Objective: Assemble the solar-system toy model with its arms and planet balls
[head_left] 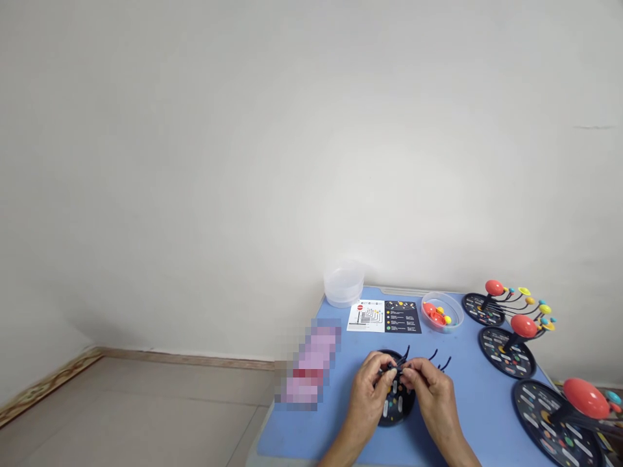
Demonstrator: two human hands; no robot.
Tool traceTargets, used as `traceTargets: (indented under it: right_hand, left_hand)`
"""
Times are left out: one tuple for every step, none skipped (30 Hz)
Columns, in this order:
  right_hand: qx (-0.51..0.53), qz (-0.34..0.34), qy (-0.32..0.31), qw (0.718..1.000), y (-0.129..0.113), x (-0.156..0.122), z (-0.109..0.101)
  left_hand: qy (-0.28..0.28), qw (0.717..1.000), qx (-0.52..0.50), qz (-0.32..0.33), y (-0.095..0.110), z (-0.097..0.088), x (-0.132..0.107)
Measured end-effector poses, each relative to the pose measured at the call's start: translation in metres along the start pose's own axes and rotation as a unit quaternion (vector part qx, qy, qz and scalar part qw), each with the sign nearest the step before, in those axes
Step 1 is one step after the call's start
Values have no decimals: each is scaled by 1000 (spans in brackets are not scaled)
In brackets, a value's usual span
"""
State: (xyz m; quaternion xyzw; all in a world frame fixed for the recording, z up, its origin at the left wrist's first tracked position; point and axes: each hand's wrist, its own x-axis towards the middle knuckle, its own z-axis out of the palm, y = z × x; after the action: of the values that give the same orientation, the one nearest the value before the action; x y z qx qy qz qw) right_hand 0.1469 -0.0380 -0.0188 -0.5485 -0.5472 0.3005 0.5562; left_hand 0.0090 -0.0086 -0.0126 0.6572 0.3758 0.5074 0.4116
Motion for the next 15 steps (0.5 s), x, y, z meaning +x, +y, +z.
traceTargets:
  right_hand:
    - [1,3,0,1000,0,0,1]
    - [3,5,0,1000,0,-1,2]
    - [6,7,1,1000,1,-1,2]
    - [10,9,3,1000,1,-1,3]
    - [15,11,5,1000,1,-2,4]
    - [20,13,7,1000,1,-2,5]
    - [25,14,8,1000,2,-2,5]
    - [29,15,8,999,2,-2,6]
    - [33,17,7,999,2,-1,6]
    - [35,18,7,999,2,0,6]
    - [37,19,7,999,2,0,7]
    - [38,19,7,999,2,1,7]
    - [39,18,7,999,1,2,8]
    - [41,16,7,999,0,2,8]
    - [41,13,6,999,0,1,8]
  left_hand:
    - [3,1000,3,2,-1,0,0]
    - [5,1000,5,4,-1,0,0]
    - [8,1000,7,8,-1,0,0]
    - [10,1000,9,12,-1,0,0]
    - [13,1000,12,17,-1,0,0]
    - [16,1000,14,21,-1,0,0]
    - [19,999,16,23,-1,0,0]
    - [20,999,17,24,0,0,0]
    - [20,999,17,24,0,0,0]
    - [19,999,18,25,0,0,0]
    - [19,999,19,26,-1,0,0]
    - [20,999,20,27,-1,1,0]
    - [23,999,22,28,-2,1,0]
    - [28,999,24,26,-2,2,-1]
    - [34,999,24,22,-3,2,-1]
